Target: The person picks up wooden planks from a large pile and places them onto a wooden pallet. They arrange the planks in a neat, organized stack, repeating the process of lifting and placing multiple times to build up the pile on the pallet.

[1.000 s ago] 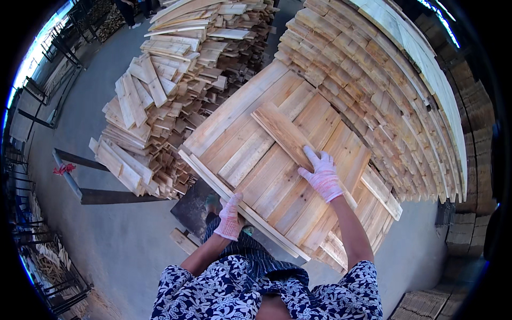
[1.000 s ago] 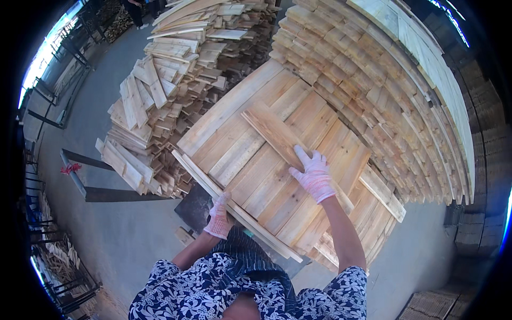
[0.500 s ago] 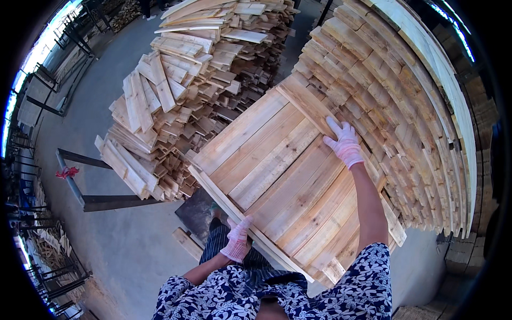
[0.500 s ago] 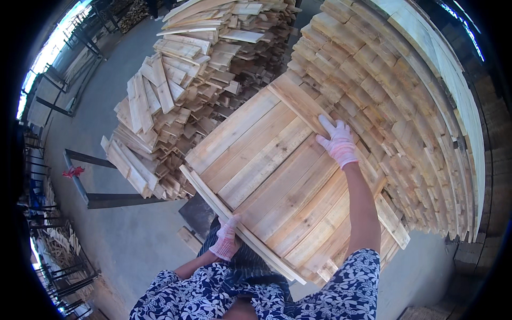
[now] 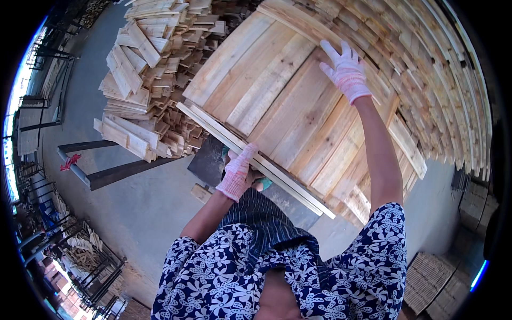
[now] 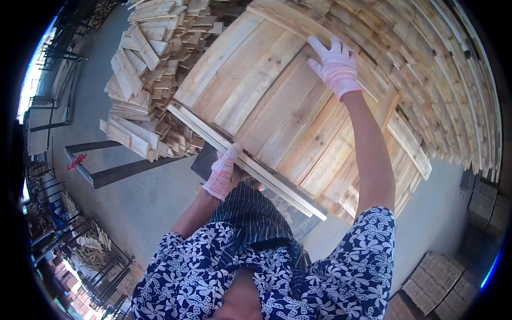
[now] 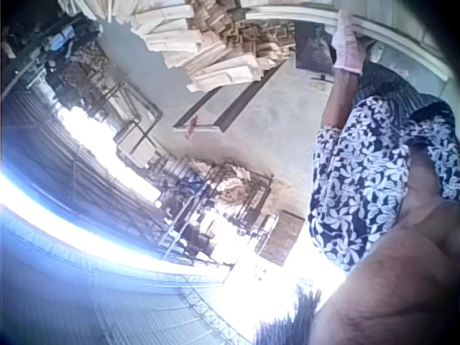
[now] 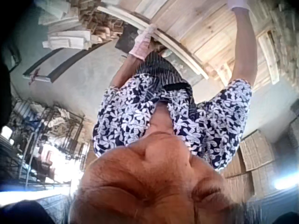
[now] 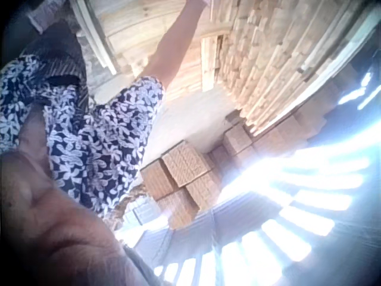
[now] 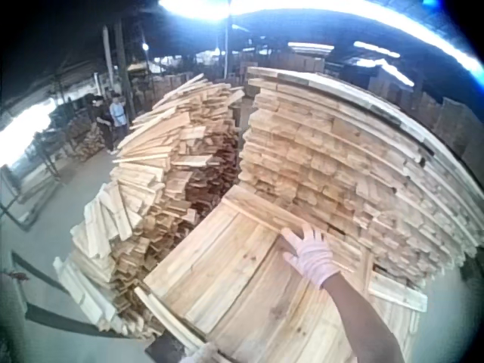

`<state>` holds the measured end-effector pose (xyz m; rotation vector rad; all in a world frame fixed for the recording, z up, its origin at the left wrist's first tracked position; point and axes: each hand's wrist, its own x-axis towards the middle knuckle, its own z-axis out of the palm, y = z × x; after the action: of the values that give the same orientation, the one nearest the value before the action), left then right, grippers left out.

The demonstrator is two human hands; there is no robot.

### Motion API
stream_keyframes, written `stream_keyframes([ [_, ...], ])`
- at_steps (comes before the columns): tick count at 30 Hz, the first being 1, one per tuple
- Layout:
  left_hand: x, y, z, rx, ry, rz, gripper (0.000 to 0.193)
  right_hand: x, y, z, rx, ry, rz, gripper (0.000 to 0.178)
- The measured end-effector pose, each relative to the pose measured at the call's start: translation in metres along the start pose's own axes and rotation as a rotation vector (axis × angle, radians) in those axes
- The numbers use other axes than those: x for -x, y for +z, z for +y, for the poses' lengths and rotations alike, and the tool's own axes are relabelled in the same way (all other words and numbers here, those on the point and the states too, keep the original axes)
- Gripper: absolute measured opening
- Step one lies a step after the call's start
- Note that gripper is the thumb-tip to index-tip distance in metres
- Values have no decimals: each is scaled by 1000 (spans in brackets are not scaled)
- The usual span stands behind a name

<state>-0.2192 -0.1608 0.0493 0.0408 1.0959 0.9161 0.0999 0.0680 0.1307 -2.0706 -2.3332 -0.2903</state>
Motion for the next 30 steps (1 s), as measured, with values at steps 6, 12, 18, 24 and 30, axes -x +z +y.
stream_keyframes([
  [6, 28, -3, -16, 75, -38, 104, 52, 206, 6, 54, -119, 745, -64, 62],
  [12, 11, 39, -19, 48, -55, 53, 67, 253, 57, 50, -437, 904, -109, 64],
  [18, 63, 43, -4, 134, 32, -16, 67, 266, -47, -1, -576, 66, -240, 82],
  [24, -41, -1, -1, -437, 692, -379, 80, 273, -123, -89, -1075, -117, -641, 100],
  [30, -54, 9, 146, -938, 903, 798, 73, 220, -65, -92, -265, -126, -328, 85],
])
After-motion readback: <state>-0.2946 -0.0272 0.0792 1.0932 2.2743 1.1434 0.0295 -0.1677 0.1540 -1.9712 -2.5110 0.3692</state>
